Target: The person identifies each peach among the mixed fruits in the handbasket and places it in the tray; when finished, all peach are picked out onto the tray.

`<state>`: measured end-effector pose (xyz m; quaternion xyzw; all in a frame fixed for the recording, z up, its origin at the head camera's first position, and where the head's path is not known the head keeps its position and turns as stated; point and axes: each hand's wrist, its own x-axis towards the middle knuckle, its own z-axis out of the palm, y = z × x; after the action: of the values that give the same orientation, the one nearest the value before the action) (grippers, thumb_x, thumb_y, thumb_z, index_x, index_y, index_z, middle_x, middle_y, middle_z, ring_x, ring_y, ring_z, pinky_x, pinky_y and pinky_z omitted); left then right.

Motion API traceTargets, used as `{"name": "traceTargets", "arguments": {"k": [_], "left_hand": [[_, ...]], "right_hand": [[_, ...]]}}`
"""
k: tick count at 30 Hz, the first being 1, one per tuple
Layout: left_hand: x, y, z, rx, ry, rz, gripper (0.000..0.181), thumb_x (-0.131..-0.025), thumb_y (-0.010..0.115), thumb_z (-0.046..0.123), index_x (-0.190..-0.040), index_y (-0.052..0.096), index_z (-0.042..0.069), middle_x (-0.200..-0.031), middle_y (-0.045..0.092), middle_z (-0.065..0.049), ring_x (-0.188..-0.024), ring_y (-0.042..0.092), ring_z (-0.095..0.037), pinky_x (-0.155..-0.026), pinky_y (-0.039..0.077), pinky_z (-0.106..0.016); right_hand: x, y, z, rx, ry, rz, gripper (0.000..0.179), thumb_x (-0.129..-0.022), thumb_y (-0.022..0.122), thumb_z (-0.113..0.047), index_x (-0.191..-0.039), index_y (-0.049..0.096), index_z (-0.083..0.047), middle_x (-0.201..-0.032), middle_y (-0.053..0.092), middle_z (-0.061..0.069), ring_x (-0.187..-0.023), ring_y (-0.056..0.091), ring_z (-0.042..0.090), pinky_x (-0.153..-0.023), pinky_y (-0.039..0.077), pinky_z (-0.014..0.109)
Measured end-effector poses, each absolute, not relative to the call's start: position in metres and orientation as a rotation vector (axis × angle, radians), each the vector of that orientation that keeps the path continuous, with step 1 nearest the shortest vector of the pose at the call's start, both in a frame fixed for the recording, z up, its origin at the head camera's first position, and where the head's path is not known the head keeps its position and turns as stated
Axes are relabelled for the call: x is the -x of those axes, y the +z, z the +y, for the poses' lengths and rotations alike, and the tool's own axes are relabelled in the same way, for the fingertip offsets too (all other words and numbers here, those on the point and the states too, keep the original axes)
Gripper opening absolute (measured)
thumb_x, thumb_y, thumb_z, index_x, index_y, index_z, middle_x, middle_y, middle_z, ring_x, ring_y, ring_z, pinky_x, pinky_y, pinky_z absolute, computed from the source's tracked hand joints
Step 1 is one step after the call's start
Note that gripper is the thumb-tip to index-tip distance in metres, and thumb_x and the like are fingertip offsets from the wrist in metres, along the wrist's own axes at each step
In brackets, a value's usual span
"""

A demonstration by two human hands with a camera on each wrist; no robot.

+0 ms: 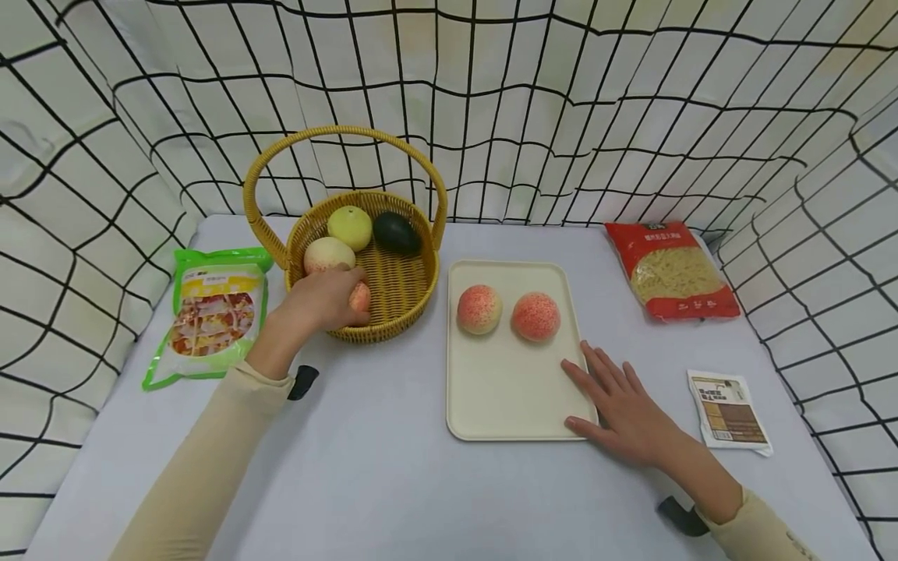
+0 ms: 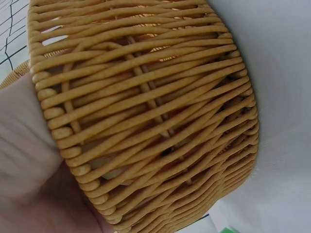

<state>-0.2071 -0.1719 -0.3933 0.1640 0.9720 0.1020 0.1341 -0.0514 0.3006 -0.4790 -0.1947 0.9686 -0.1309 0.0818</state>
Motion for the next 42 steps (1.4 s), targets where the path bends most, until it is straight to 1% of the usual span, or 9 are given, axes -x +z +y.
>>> {"name": "traceTargets", "arguments": {"k": [4, 11, 19, 27, 34, 42], "left_hand": [[0.207, -0.393, -0.173, -0.477, 0.302, 2.832, 0.055, -0.09, 0.078, 0.032, -0.135, 0.06, 0.007, -0.128, 0.063, -0.023, -0.107, 0.068, -0.041, -0.089, 0.056, -0.061], [0.203, -0.393, -0.177, -0.5, 0.368, 2.905, 0.05, -0.091, 0.074, 0.031, -0.133, 0.06, 0.007, -0.127, 0.062, -0.022, -0.105, 0.069, -0.046, -0.085, 0.056, -0.061], [0.201, -0.389, -0.175, -0.481, 0.471, 2.978, 0.054, -0.093, 0.075, 0.031, -0.138, 0.059, 0.006, -0.138, 0.06, -0.025, -0.115, 0.065, -0.05, -0.09, 0.056, -0.064], [0.199, -0.384, -0.172, -0.473, 0.543, 3.019, 0.056, -0.094, 0.075, 0.032, -0.14, 0.057, 0.006, -0.142, 0.058, -0.024, -0.123, 0.062, -0.049, -0.092, 0.055, -0.066], [0.197, -0.383, -0.169, -0.472, 0.573, 3.022, 0.055, -0.094, 0.075, 0.032, -0.141, 0.057, 0.007, -0.143, 0.058, -0.024, -0.123, 0.062, -0.049, -0.092, 0.055, -0.065], [0.193, -0.381, -0.164, -0.476, 0.62, 3.04, 0.055, -0.095, 0.072, 0.032, -0.142, 0.056, 0.01, -0.144, 0.056, -0.022, -0.119, 0.062, -0.046, -0.086, 0.057, -0.065]], "right_hand": [[0.051, -0.48, 0.301, 0.58, -0.397, 2.894, 0.086, -0.097, 0.065, -0.062, -0.169, 0.027, -0.034, -0.181, 0.012, 0.011, -0.165, 0.016, 0.043, -0.125, 0.019, 0.077], [0.051, -0.48, 0.301, 0.587, -0.417, 2.895, 0.085, -0.097, 0.065, -0.062, -0.169, 0.029, -0.034, -0.181, 0.012, 0.01, -0.165, 0.018, 0.043, -0.123, 0.02, 0.078], [0.052, -0.481, 0.302, 0.593, -0.409, 2.9, 0.085, -0.097, 0.065, -0.062, -0.169, 0.028, -0.033, -0.181, 0.012, 0.01, -0.165, 0.017, 0.042, -0.123, 0.019, 0.078], [0.052, -0.478, 0.301, 0.592, -0.406, 2.896, 0.085, -0.098, 0.065, -0.062, -0.169, 0.028, -0.033, -0.181, 0.011, 0.01, -0.165, 0.017, 0.043, -0.124, 0.019, 0.078], [0.052, -0.478, 0.3, 0.584, -0.399, 2.892, 0.085, -0.098, 0.065, -0.062, -0.169, 0.028, -0.033, -0.181, 0.01, 0.01, -0.165, 0.016, 0.042, -0.125, 0.018, 0.078], [0.053, -0.478, 0.3, 0.588, -0.387, 2.894, 0.085, -0.098, 0.065, -0.061, -0.169, 0.027, -0.034, -0.181, 0.01, 0.01, -0.165, 0.016, 0.043, -0.124, 0.018, 0.078]]}}
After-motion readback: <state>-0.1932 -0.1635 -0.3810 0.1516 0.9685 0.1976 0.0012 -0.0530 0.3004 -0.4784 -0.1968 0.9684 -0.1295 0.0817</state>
